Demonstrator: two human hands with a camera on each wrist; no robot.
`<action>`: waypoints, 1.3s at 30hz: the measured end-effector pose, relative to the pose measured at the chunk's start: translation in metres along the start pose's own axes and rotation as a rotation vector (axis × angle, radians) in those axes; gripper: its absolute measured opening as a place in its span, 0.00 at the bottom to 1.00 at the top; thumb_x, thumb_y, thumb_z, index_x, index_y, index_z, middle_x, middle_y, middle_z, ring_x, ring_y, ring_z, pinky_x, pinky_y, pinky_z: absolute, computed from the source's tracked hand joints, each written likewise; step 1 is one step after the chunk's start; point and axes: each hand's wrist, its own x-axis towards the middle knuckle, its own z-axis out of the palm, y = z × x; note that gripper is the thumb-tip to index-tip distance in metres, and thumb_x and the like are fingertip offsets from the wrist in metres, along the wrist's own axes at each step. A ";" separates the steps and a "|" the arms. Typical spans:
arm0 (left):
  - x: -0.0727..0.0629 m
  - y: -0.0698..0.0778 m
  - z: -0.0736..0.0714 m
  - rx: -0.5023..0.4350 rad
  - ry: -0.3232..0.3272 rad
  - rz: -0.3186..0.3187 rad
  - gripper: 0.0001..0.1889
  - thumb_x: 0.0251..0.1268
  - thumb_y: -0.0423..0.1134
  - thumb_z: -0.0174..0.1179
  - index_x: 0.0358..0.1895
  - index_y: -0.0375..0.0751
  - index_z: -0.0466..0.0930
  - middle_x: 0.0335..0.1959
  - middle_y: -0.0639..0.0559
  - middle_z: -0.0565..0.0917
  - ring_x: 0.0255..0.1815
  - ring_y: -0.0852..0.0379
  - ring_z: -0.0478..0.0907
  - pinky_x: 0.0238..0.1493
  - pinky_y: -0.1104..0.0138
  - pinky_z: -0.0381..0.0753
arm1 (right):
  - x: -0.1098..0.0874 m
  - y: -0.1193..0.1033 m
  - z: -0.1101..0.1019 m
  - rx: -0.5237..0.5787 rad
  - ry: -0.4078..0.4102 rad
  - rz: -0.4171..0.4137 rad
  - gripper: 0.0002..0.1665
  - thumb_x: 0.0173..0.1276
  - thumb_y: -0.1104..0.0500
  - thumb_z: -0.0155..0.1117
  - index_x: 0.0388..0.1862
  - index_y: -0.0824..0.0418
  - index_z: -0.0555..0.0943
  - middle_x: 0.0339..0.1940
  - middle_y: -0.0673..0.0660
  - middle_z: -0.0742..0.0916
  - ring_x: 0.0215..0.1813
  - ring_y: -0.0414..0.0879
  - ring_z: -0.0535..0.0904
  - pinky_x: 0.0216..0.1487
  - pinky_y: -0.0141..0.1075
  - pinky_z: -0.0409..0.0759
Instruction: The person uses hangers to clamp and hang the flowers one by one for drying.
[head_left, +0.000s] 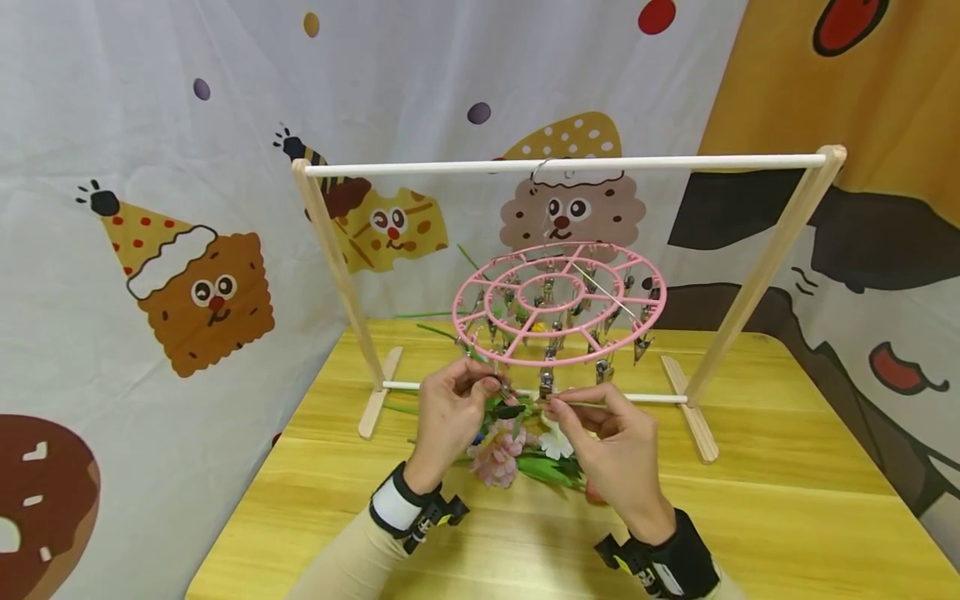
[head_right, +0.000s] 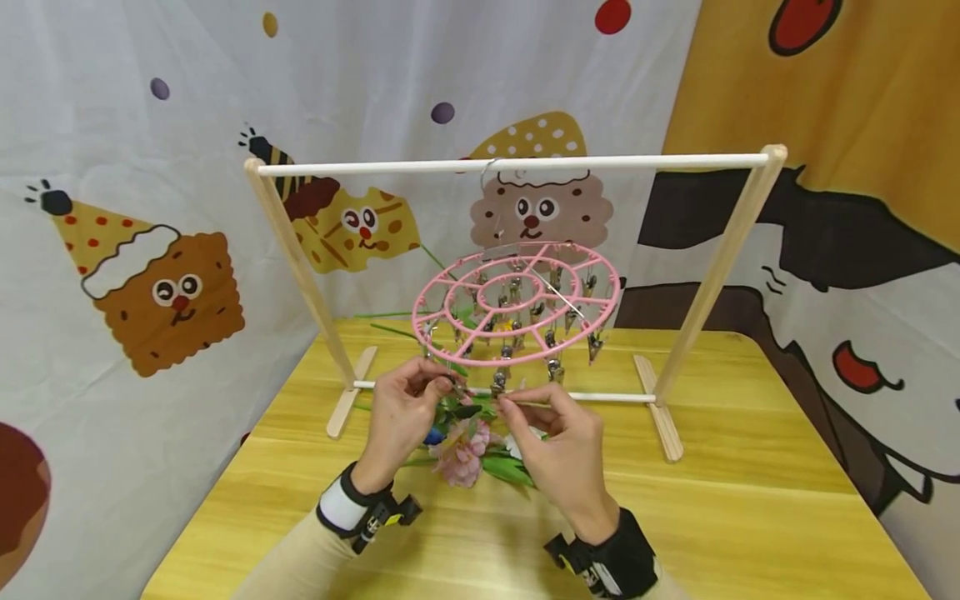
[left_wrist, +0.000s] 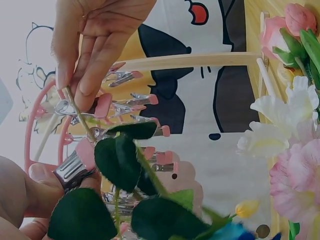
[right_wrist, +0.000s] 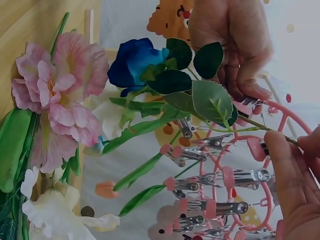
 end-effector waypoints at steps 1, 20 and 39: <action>0.000 0.000 0.001 -0.005 0.000 0.000 0.08 0.79 0.22 0.70 0.41 0.36 0.94 0.39 0.39 0.98 0.37 0.47 0.97 0.40 0.62 0.97 | 0.000 0.000 0.001 0.007 0.003 0.000 0.16 0.72 0.83 0.75 0.53 0.70 0.90 0.46 0.71 0.96 0.49 0.37 0.99 0.53 0.36 0.97; -0.001 0.003 0.004 0.002 -0.010 0.027 0.10 0.77 0.20 0.68 0.40 0.36 0.94 0.38 0.40 0.98 0.28 0.47 0.90 0.26 0.75 0.74 | -0.001 0.001 0.005 0.009 0.009 -0.013 0.16 0.71 0.84 0.76 0.49 0.69 0.91 0.46 0.69 0.94 0.49 0.36 0.98 0.56 0.39 0.97; -0.004 -0.007 -0.011 -0.005 -0.173 0.020 0.11 0.86 0.34 0.69 0.63 0.36 0.91 0.57 0.39 0.97 0.55 0.48 0.96 0.59 0.68 0.94 | -0.003 0.000 0.007 0.017 -0.067 0.040 0.20 0.74 0.79 0.78 0.60 0.67 0.92 0.54 0.68 0.96 0.56 0.40 0.98 0.60 0.40 0.96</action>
